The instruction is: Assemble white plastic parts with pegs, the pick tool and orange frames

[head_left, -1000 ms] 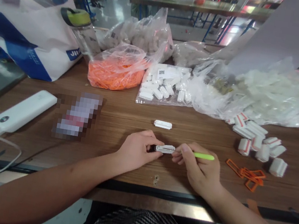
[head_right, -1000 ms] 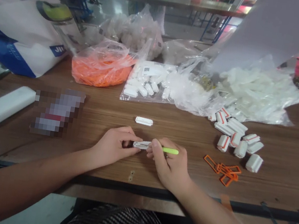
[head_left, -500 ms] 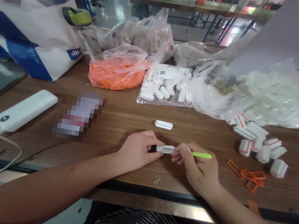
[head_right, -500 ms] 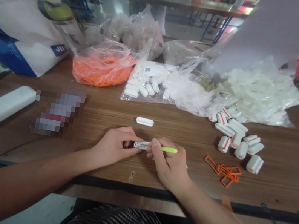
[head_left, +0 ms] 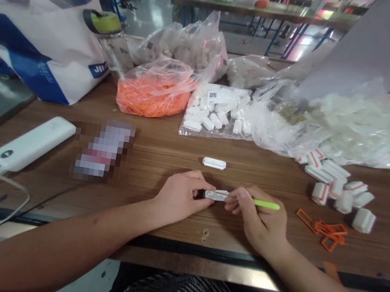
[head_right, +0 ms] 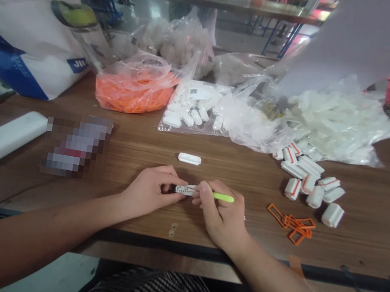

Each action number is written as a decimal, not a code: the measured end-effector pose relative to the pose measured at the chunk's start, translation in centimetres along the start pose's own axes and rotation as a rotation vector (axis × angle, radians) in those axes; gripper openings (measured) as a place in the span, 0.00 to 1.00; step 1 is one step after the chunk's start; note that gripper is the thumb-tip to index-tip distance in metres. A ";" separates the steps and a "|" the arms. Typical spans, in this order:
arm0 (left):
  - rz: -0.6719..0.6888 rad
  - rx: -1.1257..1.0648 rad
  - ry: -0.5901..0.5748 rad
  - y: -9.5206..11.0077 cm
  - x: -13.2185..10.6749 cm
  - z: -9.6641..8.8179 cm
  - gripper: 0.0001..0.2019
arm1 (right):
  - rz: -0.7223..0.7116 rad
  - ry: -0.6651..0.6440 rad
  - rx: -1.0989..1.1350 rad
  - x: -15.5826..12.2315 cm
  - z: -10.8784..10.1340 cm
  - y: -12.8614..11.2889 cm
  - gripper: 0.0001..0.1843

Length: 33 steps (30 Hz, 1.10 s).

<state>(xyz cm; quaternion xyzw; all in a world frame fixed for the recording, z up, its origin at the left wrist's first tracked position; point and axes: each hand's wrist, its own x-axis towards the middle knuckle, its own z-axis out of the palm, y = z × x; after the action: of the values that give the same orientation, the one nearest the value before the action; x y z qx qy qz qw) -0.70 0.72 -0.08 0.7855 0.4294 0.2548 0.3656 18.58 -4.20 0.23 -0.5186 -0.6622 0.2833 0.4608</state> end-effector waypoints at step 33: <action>0.004 -0.009 -0.001 0.0 0.0 0.0 0.10 | -0.059 -0.014 -0.044 0.1 -0.1 -0.2 0.14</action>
<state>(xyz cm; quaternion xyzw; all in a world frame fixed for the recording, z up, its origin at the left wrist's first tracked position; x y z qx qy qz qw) -0.71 0.68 -0.14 0.7847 0.4267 0.2569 0.3689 18.57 -4.18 0.48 -0.5070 -0.6865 0.2585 0.4526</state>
